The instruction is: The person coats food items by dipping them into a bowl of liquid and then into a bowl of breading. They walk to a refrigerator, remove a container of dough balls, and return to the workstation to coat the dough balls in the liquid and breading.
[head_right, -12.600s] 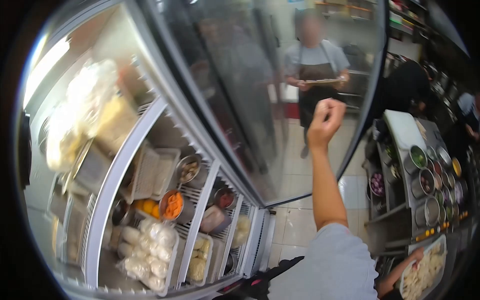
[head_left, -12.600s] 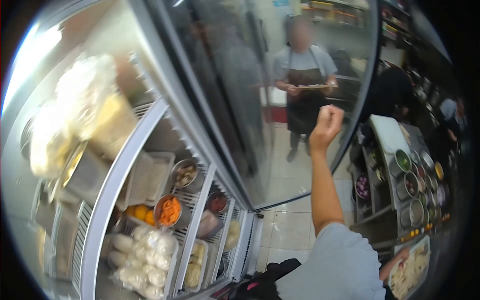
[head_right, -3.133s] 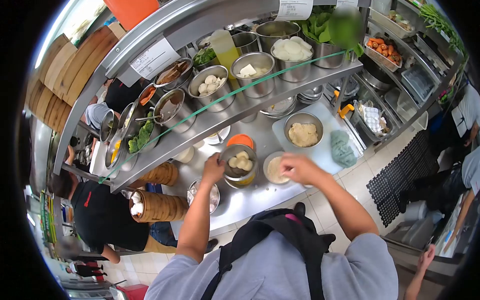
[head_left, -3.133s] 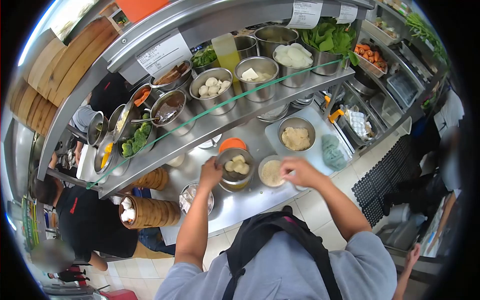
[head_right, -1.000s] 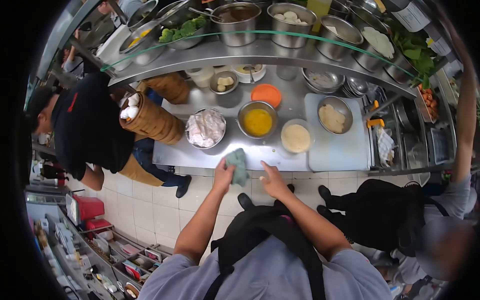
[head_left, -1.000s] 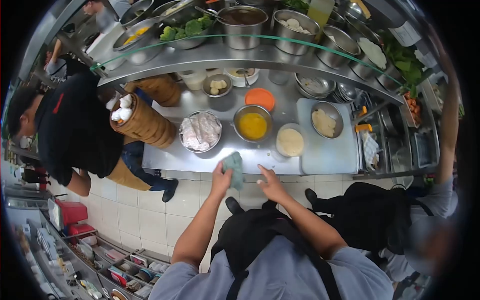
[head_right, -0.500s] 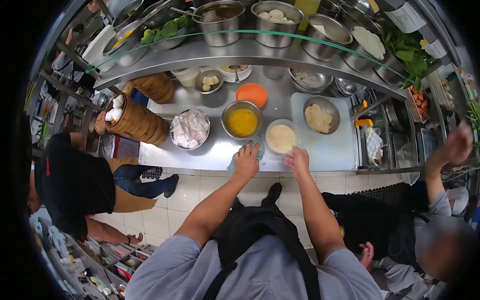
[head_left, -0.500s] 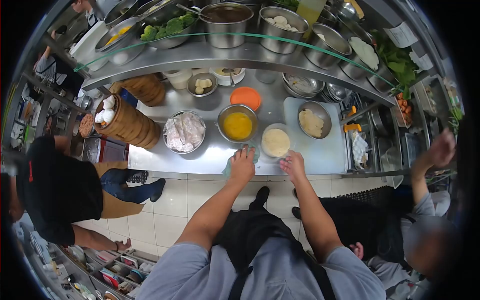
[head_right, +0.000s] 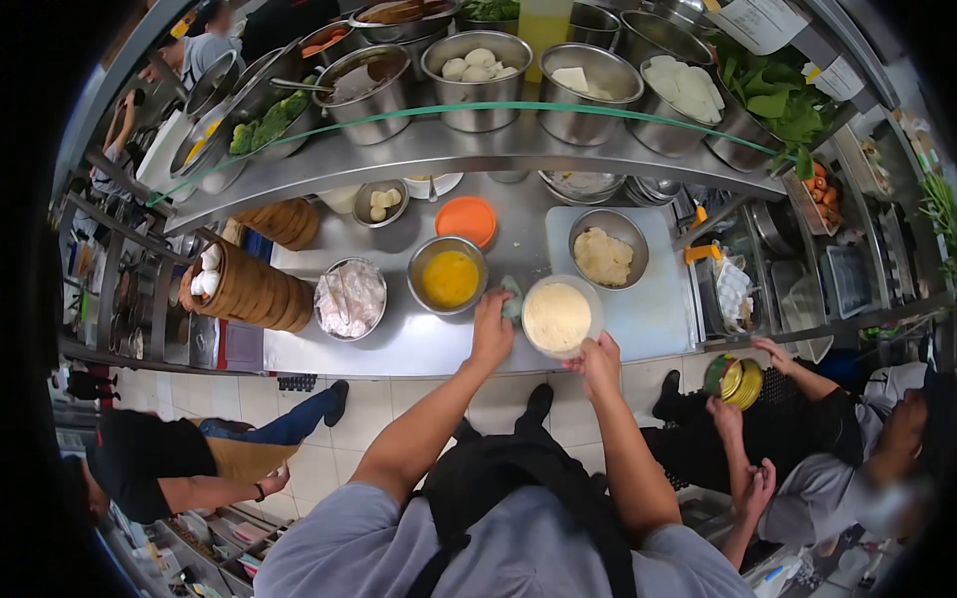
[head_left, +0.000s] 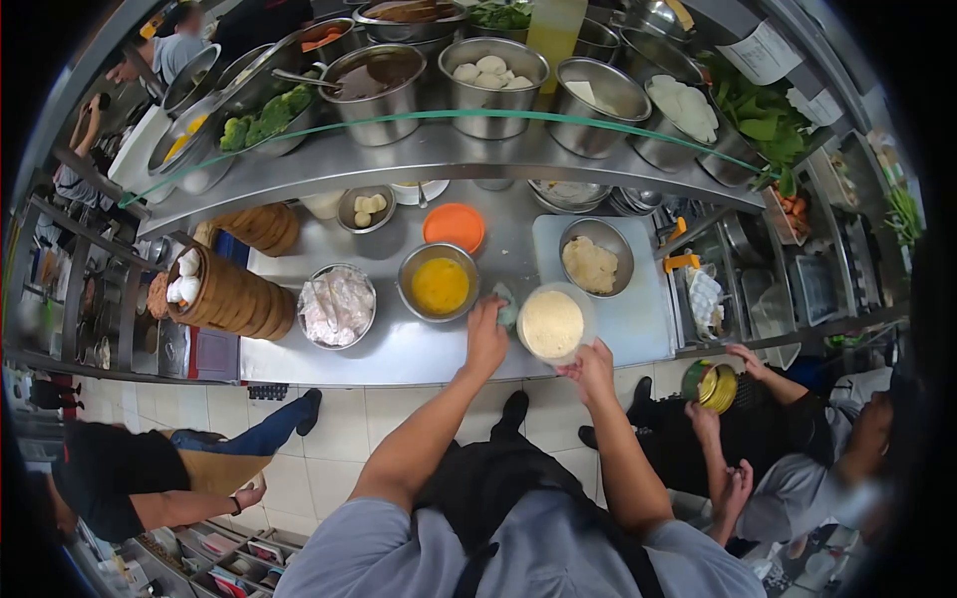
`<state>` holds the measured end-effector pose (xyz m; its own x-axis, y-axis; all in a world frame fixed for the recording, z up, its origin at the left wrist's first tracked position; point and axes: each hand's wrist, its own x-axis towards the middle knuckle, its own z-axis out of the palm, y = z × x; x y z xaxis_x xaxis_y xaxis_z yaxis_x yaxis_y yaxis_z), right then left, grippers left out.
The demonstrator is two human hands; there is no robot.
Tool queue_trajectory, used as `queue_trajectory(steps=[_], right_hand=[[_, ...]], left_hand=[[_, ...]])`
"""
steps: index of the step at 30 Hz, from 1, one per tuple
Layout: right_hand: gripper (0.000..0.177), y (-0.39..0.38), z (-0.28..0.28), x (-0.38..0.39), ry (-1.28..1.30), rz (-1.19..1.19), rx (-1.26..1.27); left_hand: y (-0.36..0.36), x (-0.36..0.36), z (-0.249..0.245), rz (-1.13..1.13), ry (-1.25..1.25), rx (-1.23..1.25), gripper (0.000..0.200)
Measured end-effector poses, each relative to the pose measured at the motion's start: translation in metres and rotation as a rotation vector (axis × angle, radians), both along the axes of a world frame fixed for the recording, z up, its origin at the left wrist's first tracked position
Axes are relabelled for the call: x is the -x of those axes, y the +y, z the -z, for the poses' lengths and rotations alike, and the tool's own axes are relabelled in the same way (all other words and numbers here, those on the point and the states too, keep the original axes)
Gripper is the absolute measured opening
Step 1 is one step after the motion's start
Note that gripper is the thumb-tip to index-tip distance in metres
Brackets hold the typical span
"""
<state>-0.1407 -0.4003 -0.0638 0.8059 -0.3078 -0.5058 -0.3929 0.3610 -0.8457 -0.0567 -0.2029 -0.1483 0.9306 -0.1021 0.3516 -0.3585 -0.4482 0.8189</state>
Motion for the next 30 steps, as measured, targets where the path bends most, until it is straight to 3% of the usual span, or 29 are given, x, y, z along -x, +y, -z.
queue_trajectory(steps=[6, 8, 9, 12, 14, 17, 21, 23, 24, 26, 30], right_hand=[[0.015, -0.037, -0.025, 0.043, 0.002, 0.051, -0.038], [0.012, -0.042, -0.032, 0.051, -0.001, 0.051, -0.029], [0.010, -0.044, -0.033, 0.054, 0.005, 0.068, -0.025], [0.008, -0.059, -0.026, 0.066, 0.025, 0.103, -0.030], [0.007, -0.064, -0.023, 0.071, 0.023, 0.122, -0.036], [0.006, -0.074, -0.010, 0.071, 0.026, 0.101, -0.068], [0.005, -0.069, -0.020, 0.062, 0.048, 0.051, -0.029], [0.005, -0.067, -0.014, 0.057, 0.027, 0.042, -0.035], [0.005, -0.065, -0.010, 0.061, 0.018, 0.034, -0.040], [0.005, -0.060, -0.011, 0.056, 0.013, 0.005, -0.026], [0.004, -0.051, -0.010, 0.057, 0.002, -0.044, -0.051]], left_hand=[[-0.059, -0.105, -0.020, -0.081, -0.029, -0.220, 0.049], [-0.068, -0.126, -0.008, -0.107, 0.152, -0.505, 0.048], [-0.070, -0.127, -0.001, -0.108, 0.157, -0.500, 0.048], [-0.067, -0.114, 0.015, -0.047, 0.170, -0.564, 0.047], [-0.056, -0.089, 0.021, 0.116, 0.039, -0.645, 0.050], [-0.033, -0.043, 0.030, 0.326, 0.069, -0.612, 0.043], [-0.006, -0.023, 0.040, 0.333, 0.032, -0.520, 0.042], [-0.008, -0.021, 0.033, -0.010, 0.129, -0.422, 0.044], [-0.011, -0.016, 0.032, -0.012, 0.145, -0.421, 0.044], [-0.019, -0.017, 0.032, -0.210, -0.053, -0.470, 0.042], [-0.010, 0.011, 0.039, 0.021, 0.085, -0.449, 0.045]])
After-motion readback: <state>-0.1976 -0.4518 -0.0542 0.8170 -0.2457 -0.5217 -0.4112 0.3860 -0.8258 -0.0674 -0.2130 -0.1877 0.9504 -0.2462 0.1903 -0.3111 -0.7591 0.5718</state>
